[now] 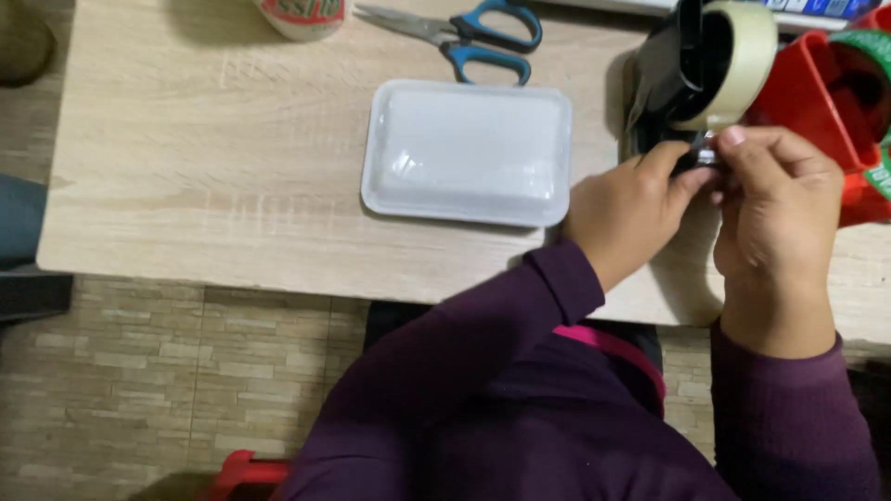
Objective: Wrapping fresh okra in plastic trays using plastic film and tape for retail sale.
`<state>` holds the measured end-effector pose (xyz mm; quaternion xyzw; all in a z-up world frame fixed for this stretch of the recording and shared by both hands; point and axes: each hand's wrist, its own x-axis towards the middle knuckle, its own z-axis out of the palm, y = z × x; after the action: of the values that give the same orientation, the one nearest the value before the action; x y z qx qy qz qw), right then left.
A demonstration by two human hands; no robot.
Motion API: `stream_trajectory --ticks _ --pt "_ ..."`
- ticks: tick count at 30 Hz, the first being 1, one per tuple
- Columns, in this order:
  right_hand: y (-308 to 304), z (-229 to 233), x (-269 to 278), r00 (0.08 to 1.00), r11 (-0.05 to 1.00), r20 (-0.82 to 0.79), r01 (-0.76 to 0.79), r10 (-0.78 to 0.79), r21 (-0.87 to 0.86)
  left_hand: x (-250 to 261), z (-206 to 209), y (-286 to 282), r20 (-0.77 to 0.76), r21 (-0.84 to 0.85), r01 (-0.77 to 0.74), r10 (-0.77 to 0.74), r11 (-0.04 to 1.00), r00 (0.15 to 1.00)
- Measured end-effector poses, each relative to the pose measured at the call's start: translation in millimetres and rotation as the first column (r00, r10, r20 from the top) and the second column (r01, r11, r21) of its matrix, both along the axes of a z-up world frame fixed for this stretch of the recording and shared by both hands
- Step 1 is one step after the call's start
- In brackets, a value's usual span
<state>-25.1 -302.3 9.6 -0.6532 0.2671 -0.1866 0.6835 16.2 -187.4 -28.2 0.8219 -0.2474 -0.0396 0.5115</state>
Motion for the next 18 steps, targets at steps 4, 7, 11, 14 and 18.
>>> stream_trajectory --ticks 4,7,11,14,18 --pt "3.4 1.7 -12.1 0.991 0.997 0.131 0.04 -0.031 -0.068 0.9 -17.0 -5.4 0.163 0.098 -0.051 0.035 0.994 0.986" --pt "5.2 10.5 -43.7 0.98 0.998 0.201 0.012 0.0 -0.058 3.8 -19.4 -6.5 0.215 0.065 -0.063 0.047 0.996 0.975" --pt "47.4 33.7 -115.3 0.977 0.995 0.199 -0.086 0.075 0.048 5.0 -20.2 -7.3 0.204 0.035 -0.054 0.046 0.998 0.978" --pt "53.9 26.9 -175.0 0.983 0.99 0.154 -0.112 0.097 0.089 7.3 -24.4 -10.8 0.203 0.024 -0.073 0.067 0.997 0.977" --pt "67.2 13.9 -210.2 0.966 0.98 0.254 -0.093 0.045 0.178 6.4 -27.3 -15.4 0.156 0.09 -0.095 0.08 0.991 0.984"
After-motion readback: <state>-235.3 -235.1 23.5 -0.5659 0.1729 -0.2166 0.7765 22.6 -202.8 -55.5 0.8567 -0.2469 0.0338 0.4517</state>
